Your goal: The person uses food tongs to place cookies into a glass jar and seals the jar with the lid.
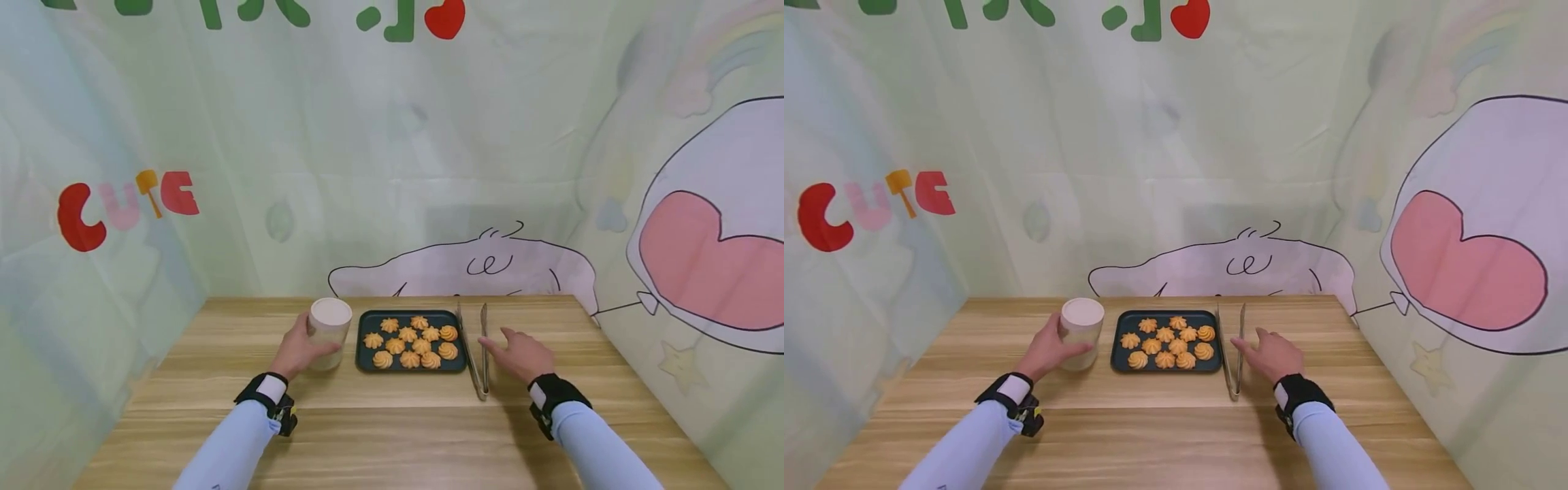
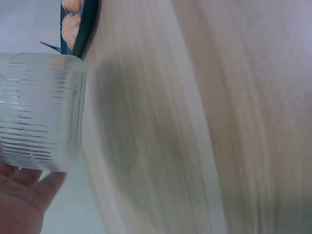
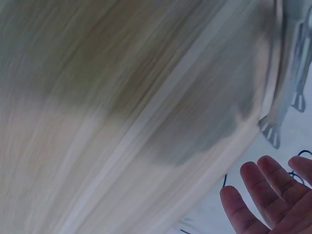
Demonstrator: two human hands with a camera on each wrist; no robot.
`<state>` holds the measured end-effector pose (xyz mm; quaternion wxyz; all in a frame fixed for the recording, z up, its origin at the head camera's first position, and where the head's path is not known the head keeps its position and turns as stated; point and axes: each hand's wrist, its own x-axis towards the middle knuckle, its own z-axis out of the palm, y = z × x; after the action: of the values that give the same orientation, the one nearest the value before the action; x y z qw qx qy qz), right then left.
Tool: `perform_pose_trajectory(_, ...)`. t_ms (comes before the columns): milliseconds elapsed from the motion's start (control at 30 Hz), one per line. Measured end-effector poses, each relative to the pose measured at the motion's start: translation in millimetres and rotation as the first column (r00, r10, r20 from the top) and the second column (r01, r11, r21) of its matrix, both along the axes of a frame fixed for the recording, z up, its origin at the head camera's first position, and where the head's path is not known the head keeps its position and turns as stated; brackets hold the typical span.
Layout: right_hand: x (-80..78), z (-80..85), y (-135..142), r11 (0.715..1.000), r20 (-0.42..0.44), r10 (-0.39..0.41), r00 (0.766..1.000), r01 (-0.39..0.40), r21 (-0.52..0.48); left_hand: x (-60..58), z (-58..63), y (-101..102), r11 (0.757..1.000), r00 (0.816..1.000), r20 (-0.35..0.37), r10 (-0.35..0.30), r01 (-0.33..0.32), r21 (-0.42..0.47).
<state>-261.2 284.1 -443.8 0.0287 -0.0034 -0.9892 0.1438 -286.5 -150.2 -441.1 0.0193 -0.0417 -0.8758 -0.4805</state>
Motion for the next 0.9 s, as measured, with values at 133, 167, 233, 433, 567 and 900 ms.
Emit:
perform_pose_trajectory(133,2.3,2.4,-11,1.0,-0.022,0.005,1.0,-0.005,-0.026,9.2,1.7,5,1.0,1.0,0.002,-0.027,0.027,0.01)
perform_pose_trajectory(167,3.0,3.2,-14,0.999,-0.024,0.008,1.0,-0.009,-0.035,11.4,1.8,7,0.999,0.999,0.0,-0.035,0.035,0.009)
perform_pose_trajectory(233,4.9,5.3,-21,0.999,-0.027,0.015,1.0,-0.017,-0.052,15.4,1.9,11,0.999,0.999,-0.008,-0.049,0.05,0.009)
perform_pose_trajectory(433,11.3,12.1,-48,0.991,-0.044,0.033,0.998,-0.038,-0.127,27.4,5.0,27,0.994,0.992,-0.061,-0.107,0.108,0.017)
perform_pose_trajectory(567,15.7,13.6,-67,0.985,-0.1,0.059,0.993,-0.074,-0.156,33.6,7.7,39,0.99,0.983,-0.114,-0.142,0.14,-0.026)
perform_pose_trajectory(900,28.2,23.9,-108,0.946,-0.193,0.096,0.976,-0.15,-0.289,45.9,12.3,67,0.953,0.951,-0.16,-0.264,0.232,-0.193)
